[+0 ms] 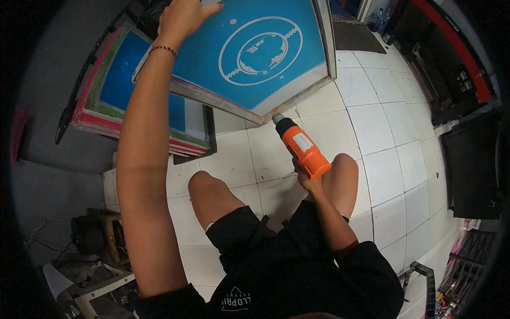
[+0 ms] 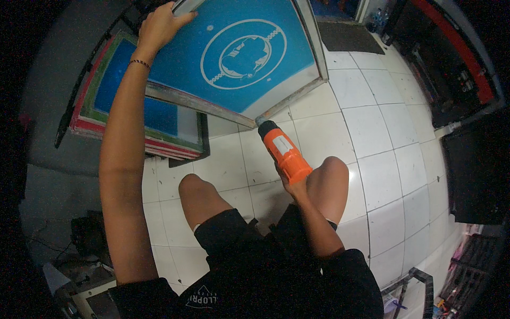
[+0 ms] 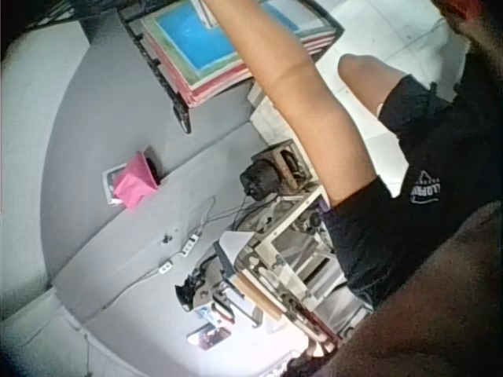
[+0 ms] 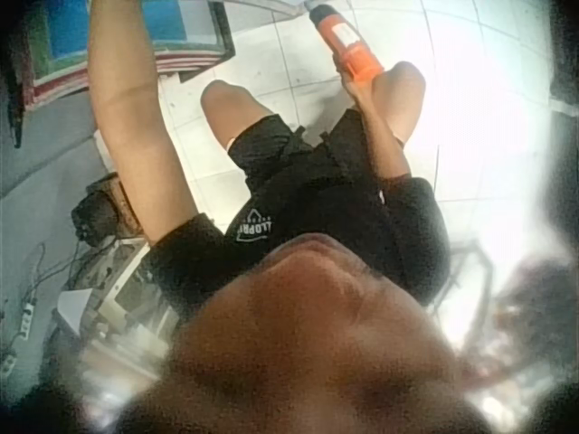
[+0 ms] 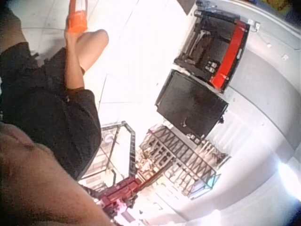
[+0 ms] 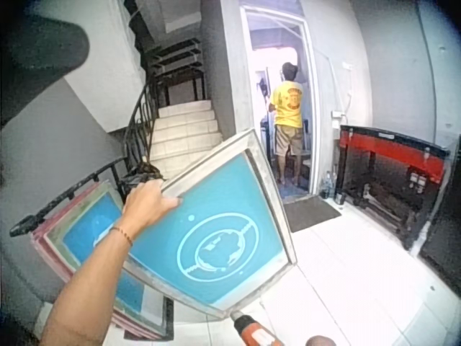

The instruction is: The person uses a heat gun to dry several screen-printing frames, turning each frame over and moving it to a stack.

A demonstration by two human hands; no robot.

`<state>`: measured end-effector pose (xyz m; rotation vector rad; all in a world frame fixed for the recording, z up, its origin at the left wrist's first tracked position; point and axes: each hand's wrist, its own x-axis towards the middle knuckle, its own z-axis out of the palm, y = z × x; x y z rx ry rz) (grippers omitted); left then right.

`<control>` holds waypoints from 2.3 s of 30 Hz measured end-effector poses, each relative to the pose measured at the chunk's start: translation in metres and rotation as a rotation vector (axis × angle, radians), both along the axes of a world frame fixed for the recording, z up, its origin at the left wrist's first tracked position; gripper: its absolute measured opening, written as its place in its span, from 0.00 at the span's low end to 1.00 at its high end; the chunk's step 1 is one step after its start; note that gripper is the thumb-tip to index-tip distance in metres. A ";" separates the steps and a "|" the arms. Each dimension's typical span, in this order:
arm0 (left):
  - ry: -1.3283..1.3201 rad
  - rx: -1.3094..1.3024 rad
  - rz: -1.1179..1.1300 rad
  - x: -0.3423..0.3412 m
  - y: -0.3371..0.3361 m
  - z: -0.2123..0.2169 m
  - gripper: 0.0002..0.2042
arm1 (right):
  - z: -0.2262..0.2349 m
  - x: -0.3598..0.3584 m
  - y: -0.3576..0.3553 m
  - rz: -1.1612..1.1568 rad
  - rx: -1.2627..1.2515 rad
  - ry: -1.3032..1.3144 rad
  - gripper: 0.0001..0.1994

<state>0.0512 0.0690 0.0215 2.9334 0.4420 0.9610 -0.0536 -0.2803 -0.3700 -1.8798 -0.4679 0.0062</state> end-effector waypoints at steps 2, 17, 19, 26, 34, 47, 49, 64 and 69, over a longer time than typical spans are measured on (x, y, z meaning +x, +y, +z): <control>-0.009 0.006 -0.004 0.001 0.003 -0.001 0.28 | -0.002 -0.001 0.000 0.003 -0.008 0.086 0.14; -0.010 -0.001 0.026 -0.004 -0.004 0.003 0.28 | 0.043 0.002 0.018 0.041 0.062 0.405 0.13; -0.006 -0.002 0.031 -0.004 -0.007 0.005 0.28 | 0.034 0.004 0.017 0.025 0.101 0.336 0.13; 0.011 -0.012 0.023 -0.006 -0.007 0.006 0.27 | 0.031 0.005 0.018 0.045 0.026 0.356 0.14; 0.009 0.022 0.030 -0.007 -0.010 0.007 0.27 | 0.025 0.005 0.021 0.035 0.023 0.234 0.14; 0.013 -0.037 -0.021 -0.006 -0.014 0.008 0.28 | 0.034 0.006 0.015 0.044 0.034 0.398 0.16; 0.021 -0.036 -0.024 -0.008 -0.013 0.009 0.28 | 0.035 0.006 0.016 0.048 0.050 0.398 0.16; 0.043 0.101 -0.095 0.016 0.033 -0.011 0.33 | 0.035 0.001 0.021 0.032 0.071 0.417 0.15; 0.053 0.077 -0.114 0.025 0.031 -0.014 0.35 | 0.064 -0.006 0.023 0.031 0.059 0.490 0.14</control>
